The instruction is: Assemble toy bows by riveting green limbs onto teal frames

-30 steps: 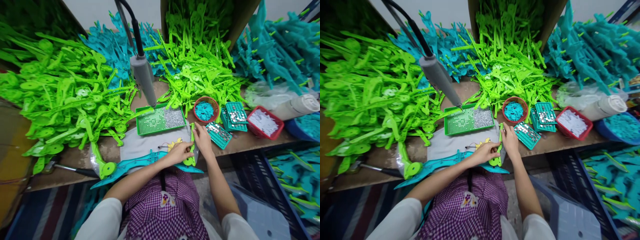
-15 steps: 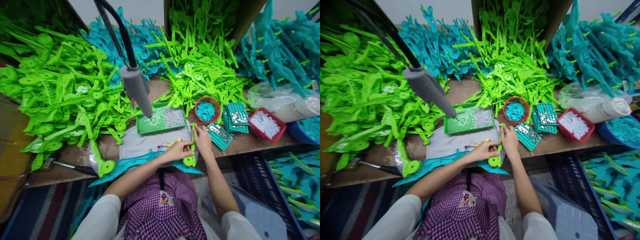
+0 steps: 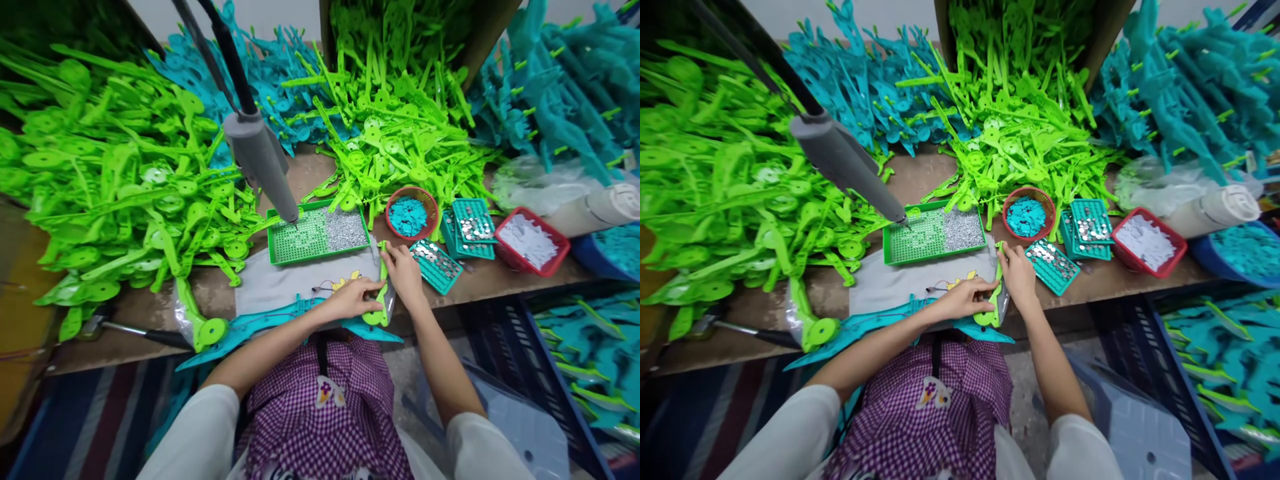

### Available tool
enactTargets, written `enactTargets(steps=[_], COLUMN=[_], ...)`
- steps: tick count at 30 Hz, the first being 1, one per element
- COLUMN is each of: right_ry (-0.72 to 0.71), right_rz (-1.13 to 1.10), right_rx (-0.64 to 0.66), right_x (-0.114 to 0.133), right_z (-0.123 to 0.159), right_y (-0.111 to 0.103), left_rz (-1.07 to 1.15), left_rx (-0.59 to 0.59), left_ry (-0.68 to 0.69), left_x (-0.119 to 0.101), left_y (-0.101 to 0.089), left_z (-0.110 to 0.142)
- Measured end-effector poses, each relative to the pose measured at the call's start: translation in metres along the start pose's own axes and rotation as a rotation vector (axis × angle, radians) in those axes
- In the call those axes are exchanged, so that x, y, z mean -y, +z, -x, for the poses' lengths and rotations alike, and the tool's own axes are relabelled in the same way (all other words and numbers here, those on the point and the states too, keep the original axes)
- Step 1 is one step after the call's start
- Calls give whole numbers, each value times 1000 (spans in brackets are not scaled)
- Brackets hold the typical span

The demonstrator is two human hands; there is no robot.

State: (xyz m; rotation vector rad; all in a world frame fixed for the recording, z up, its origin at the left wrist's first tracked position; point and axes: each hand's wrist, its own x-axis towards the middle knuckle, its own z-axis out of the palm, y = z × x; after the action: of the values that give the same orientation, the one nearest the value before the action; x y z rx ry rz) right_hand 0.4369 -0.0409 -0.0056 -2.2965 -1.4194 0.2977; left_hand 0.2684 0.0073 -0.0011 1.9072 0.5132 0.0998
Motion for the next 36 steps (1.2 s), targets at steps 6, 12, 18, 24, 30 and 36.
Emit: enactTargets(steps=[6,12,18,24,30,36], right_ry=[45,12,31,38,-83,-107], right_rz=[31,22,47,96,175,268], right_rx=[-55,-10,-29,-11,-15,-26], right_x=[9,7,8,13,9,13], right_z=[-10,-24,-21,-19,-19,-16], right_y=[6,6,7,6,6,8], left_rz=[125,335,516,198,159,4], left_rx=[-20,5,28,-56,12,-62], left_ry=[-98,-227,-238,-133,-137,-213], left_x=[6,15,10,9,9,-8], left_y=[-6,-17,-20,-13,-15,-10], left_z=[-10,-13,-11,-10,-8,-5])
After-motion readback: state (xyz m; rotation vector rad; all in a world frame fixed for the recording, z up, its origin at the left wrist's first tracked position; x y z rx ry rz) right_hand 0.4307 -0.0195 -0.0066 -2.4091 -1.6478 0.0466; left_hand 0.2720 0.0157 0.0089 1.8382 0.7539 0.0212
